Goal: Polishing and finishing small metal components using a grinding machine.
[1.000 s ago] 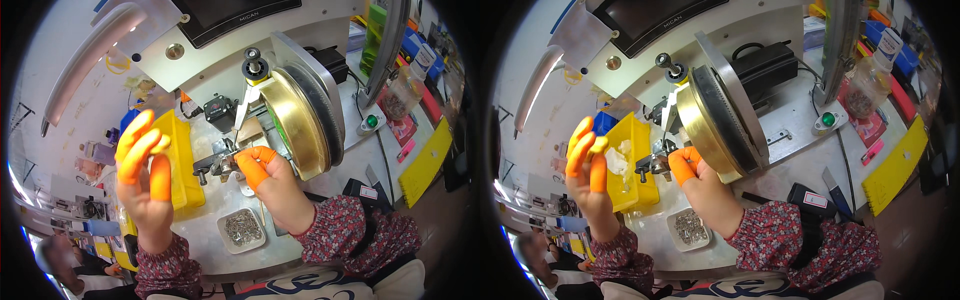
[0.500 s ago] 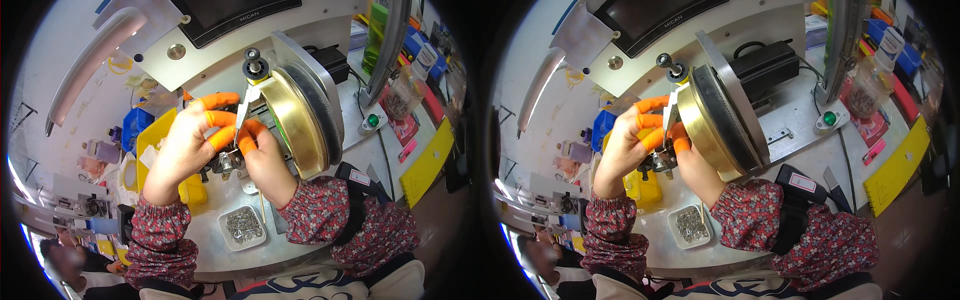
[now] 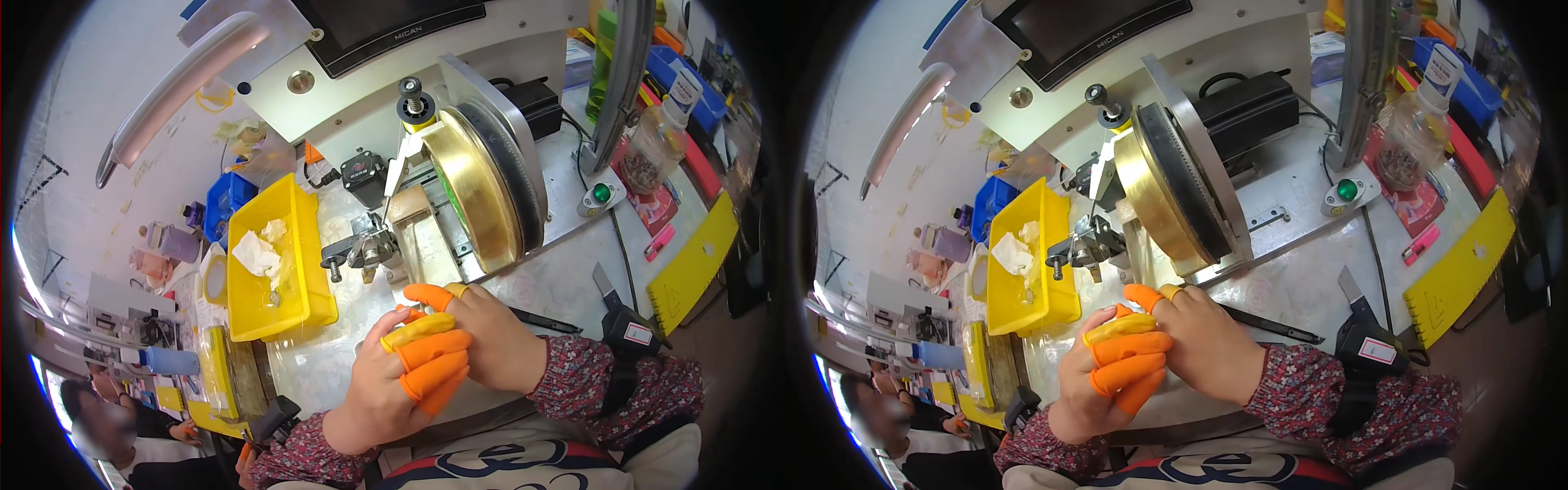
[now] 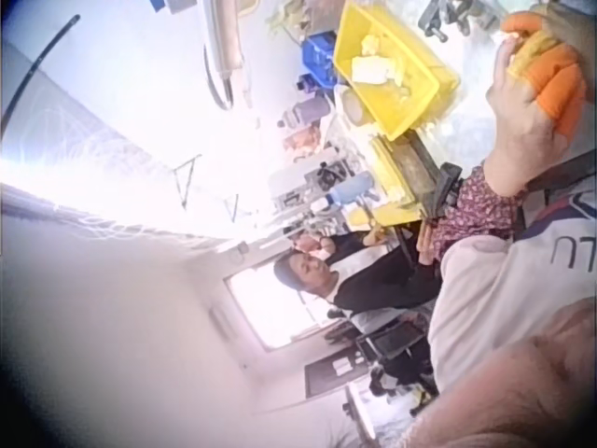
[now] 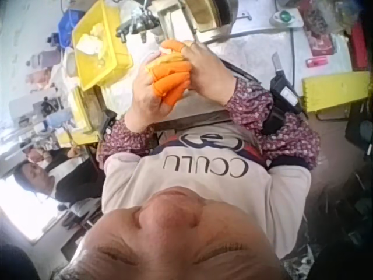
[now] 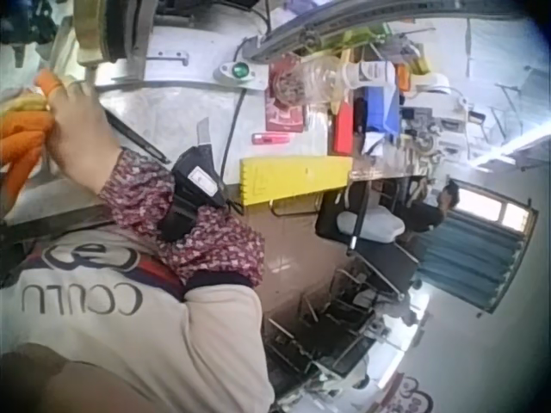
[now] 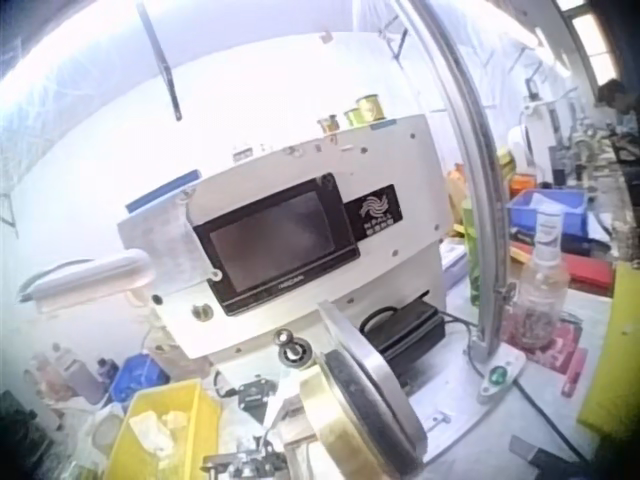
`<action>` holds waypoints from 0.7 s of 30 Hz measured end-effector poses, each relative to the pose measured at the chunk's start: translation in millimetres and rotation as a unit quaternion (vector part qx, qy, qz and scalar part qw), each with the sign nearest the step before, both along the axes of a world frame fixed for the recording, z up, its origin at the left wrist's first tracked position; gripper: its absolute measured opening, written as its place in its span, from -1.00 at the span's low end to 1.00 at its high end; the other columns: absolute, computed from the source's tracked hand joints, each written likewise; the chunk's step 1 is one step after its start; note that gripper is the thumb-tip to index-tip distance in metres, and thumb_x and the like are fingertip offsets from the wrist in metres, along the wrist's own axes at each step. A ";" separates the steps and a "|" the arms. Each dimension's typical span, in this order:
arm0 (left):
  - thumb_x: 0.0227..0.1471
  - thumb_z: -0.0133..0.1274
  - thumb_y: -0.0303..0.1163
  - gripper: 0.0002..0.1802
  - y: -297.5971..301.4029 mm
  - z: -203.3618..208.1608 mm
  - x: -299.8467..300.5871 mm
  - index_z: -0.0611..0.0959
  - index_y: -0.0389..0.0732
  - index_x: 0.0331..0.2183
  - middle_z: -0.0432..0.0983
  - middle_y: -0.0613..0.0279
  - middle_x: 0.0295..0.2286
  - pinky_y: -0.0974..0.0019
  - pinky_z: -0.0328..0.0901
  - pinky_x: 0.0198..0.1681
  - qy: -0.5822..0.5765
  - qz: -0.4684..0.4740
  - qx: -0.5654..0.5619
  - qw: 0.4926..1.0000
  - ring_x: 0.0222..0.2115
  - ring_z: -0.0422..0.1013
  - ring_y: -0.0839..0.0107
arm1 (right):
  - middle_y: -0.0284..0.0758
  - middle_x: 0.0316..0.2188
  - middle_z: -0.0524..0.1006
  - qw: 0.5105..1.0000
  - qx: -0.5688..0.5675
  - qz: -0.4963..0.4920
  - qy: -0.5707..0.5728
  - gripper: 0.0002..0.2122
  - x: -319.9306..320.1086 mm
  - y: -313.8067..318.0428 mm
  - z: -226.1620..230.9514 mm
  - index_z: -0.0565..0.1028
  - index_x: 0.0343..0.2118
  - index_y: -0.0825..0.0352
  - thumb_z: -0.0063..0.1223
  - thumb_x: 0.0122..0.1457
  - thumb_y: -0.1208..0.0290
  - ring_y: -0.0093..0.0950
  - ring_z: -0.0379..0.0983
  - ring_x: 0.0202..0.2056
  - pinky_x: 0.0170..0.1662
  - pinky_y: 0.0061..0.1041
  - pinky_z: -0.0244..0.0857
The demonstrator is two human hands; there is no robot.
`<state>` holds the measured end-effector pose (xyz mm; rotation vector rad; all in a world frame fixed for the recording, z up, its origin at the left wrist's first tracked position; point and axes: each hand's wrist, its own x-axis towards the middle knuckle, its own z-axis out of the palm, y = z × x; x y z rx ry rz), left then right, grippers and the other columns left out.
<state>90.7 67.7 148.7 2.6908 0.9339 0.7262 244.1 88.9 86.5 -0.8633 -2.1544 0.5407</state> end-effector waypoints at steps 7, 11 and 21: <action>-0.35 0.19 -0.49 -0.71 -5.2 -14.5 7.4 0.59 -0.14 -0.40 0.49 0.21 -0.36 0.14 0.21 -0.10 -0.177 0.051 -0.030 0.982 -0.29 0.41 0.27 | -0.28 -0.04 0.22 0.998 -0.002 -0.009 -0.056 -0.62 -3.9 13.0 11.3 0.32 -0.10 0.24 -0.10 -0.08 0.40 -0.32 0.26 -0.29 -0.22 -0.41 0.13; -0.34 0.18 -0.51 -0.71 -2.8 -25.5 2.4 0.59 -0.15 -0.40 0.49 0.19 -0.36 0.12 0.22 -0.10 -0.209 0.061 -0.044 0.975 -0.29 0.42 0.25 | -0.28 -0.06 0.25 0.995 -0.011 -0.004 -0.102 -0.62 -1.6 18.3 9.6 0.34 -0.09 0.24 -0.11 -0.06 0.39 -0.33 0.28 -0.27 -0.23 -0.42 0.14; -0.34 0.18 -0.53 -0.73 -0.4 -22.8 -9.7 0.58 -0.19 -0.42 0.48 0.14 -0.36 0.15 0.27 -0.15 -0.240 0.039 -0.098 0.965 -0.30 0.41 0.23 | -0.28 -0.24 0.33 0.785 -0.419 0.072 0.450 -0.64 -17.7 13.4 32.0 0.15 -0.01 0.40 -0.21 0.17 0.37 -0.59 0.31 -0.31 -0.23 -0.57 0.25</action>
